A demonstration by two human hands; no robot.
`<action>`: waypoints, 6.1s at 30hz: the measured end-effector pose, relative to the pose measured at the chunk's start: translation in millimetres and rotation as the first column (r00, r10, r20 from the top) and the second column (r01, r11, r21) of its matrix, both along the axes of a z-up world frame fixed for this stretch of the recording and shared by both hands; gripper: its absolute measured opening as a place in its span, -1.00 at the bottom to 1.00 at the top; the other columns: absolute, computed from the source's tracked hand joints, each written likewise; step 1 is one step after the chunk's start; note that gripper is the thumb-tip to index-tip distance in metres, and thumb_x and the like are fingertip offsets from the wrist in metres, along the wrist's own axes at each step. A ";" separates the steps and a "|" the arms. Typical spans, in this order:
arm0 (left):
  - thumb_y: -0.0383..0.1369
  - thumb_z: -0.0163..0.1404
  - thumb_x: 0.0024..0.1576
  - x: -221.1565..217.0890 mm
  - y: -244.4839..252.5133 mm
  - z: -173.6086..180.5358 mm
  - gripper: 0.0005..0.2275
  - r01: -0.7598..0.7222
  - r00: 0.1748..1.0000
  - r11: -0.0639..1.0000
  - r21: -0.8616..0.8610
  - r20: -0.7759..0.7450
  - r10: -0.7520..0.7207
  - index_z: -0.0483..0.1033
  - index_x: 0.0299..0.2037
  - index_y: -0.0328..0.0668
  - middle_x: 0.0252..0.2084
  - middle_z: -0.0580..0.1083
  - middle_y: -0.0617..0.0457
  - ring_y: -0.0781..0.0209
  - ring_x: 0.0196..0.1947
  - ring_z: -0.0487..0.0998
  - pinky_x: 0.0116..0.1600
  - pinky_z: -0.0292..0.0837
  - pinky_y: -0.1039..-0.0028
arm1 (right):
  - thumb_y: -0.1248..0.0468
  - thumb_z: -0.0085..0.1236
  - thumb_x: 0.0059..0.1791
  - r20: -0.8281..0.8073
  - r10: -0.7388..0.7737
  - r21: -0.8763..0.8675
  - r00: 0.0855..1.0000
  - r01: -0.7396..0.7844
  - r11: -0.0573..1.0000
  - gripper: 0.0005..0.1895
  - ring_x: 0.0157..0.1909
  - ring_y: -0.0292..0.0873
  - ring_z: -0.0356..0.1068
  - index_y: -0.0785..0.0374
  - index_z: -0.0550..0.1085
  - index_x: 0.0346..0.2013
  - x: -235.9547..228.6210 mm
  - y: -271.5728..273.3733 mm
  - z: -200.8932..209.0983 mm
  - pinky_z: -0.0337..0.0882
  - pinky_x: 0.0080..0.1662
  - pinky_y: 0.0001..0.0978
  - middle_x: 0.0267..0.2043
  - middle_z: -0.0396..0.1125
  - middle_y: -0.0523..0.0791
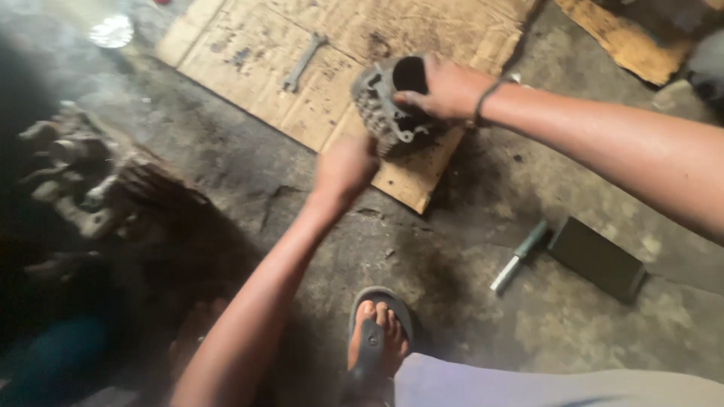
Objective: The person scrapes the surface of an engine cylinder block with a small metal blade and then wipes the part by hand. They continue to use the blade to clean the block, occasionally repositioning it on the cardboard.
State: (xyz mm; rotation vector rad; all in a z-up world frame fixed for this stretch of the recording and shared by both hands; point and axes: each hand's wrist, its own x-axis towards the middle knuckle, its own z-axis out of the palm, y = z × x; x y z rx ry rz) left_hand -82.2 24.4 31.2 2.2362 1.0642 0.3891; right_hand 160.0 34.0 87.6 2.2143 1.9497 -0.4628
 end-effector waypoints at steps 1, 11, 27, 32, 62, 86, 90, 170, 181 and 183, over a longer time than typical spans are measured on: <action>-0.30 0.07 0.01 5.4 8.1 2.5 -0.84 -0.151 0.978 0.987 -0.057 0.139 0.158 0.61 -0.30 -0.16 -0.42 0.54 -0.31 -0.34 -0.36 0.58 -0.31 0.43 -0.05 | -0.37 -0.04 0.01 -0.013 -0.005 0.028 1.000 0.005 1.000 0.00 -0.10 0.39 0.46 0.59 0.19 0.20 8.2 1.1 2.0 0.48 -0.05 0.10 -0.18 0.40 0.38; -0.36 -0.04 0.13 7.5 -26.7 -28.9 -0.88 0.169 0.984 0.982 0.080 -0.074 -0.163 0.54 -0.33 -0.18 -0.44 0.52 -0.24 -0.26 -0.42 0.57 -0.33 0.45 0.00 | -0.47 -0.34 0.14 0.071 -0.006 0.009 0.997 0.005 1.000 -0.03 0.11 0.24 0.50 0.30 0.35 0.39 30.4 67.6 42.6 0.47 0.17 0.10 0.09 0.45 0.25; -0.34 -0.06 0.23 9.5 26.6 -7.6 -0.88 0.029 0.994 0.994 0.103 0.100 -0.039 0.50 -0.19 -0.19 -0.40 0.50 -0.24 -0.28 -0.43 0.54 -0.33 0.40 0.00 | -0.56 -0.31 -0.07 -0.054 0.414 0.000 0.909 -0.414 0.910 -0.03 0.19 0.11 0.36 0.04 0.30 0.35 17.3 65.5 -27.9 0.42 0.14 0.03 0.18 0.33 0.06; -0.36 -0.05 0.22 15.4 26.2 -14.5 -0.88 0.037 0.992 0.995 0.088 0.116 -0.047 0.54 -0.23 -0.16 -0.38 0.53 -0.24 -0.28 -0.35 0.56 -0.28 0.44 0.01 | -0.44 -0.48 0.10 -0.026 0.463 0.162 0.886 -0.453 0.877 -0.16 0.12 0.15 0.39 0.11 0.44 0.21 20.6 60.5 -31.1 0.41 0.10 0.07 0.08 0.39 0.08; -0.25 -0.06 0.28 24.3 -49.9 -19.1 -0.70 -0.212 0.849 0.867 -0.451 0.355 0.392 0.46 -0.29 -0.43 -0.53 0.47 -0.17 0.14 -0.57 0.40 -0.37 0.34 0.27 | -0.54 -0.11 -0.05 -0.185 0.118 0.217 0.976 -0.077 0.973 -0.07 -0.09 0.10 0.43 0.35 0.53 -0.18 28.9 51.1 -34.2 0.48 -0.13 0.04 -0.12 0.39 0.18; -0.31 -0.11 0.23 1.1 7.4 2.9 -0.76 0.186 0.973 0.981 0.055 -0.148 -0.176 0.60 -0.38 -0.16 -0.56 0.49 -0.21 -0.12 -0.59 0.55 -0.45 0.43 0.09 | -0.62 -0.46 -0.18 -0.089 0.000 -0.208 0.996 -0.018 0.978 0.22 0.43 0.20 0.17 0.23 0.17 0.44 33.3 -2.7 0.1 0.27 0.29 0.21 0.42 0.11 0.20; -0.36 -0.04 0.12 -3.5 12.6 10.2 -0.84 0.209 0.973 0.971 0.117 -0.128 -0.194 0.63 -0.37 -0.13 -0.48 0.54 -0.21 -0.17 -0.50 0.59 -0.38 0.48 0.07 | -0.62 0.08 -0.38 0.002 0.160 -0.302 0.987 -0.152 0.941 0.49 0.43 0.31 0.00 0.31 -0.12 0.48 37.6 5.7 -10.6 0.21 0.27 0.18 0.46 -0.15 0.29; -0.37 -0.04 0.18 -9.2 -47.1 -8.1 -0.82 0.230 0.972 0.973 -0.015 0.053 -0.229 0.54 -0.09 -0.25 -0.40 0.53 -0.36 -0.41 -0.39 0.55 -0.37 0.40 -0.05 | -0.07 0.41 -0.18 0.152 0.297 -0.143 0.943 -0.276 0.950 0.31 0.08 0.36 0.40 0.63 -0.21 0.45 41.7 -40.1 -24.0 0.46 0.12 -0.02 0.43 -0.09 0.41; -0.31 0.18 0.13 -15.8 -42.0 11.7 -0.75 -0.142 0.958 0.669 -0.729 0.068 0.278 0.50 -0.40 -0.42 -0.66 0.48 -0.06 0.25 -0.75 0.45 -0.69 0.26 0.38 | 0.16 0.63 -0.41 0.146 0.357 0.035 0.923 -0.366 0.930 0.46 0.49 0.30 -0.11 0.12 -0.21 0.54 9.8 -27.3 -10.5 0.08 0.42 0.08 0.51 -0.22 0.18; -0.31 0.18 0.13 -13.1 -44.9 9.1 -0.73 -0.167 0.948 0.674 -0.719 0.072 0.311 0.49 -0.41 -0.45 -0.66 0.47 -0.07 0.24 -0.76 0.46 -0.70 0.26 0.38 | 0.13 0.65 -0.42 0.118 0.321 -0.057 0.940 -0.316 0.947 0.47 0.50 0.29 -0.13 0.07 -0.21 0.53 5.1 -20.3 -13.0 0.07 0.41 0.10 0.52 -0.22 0.16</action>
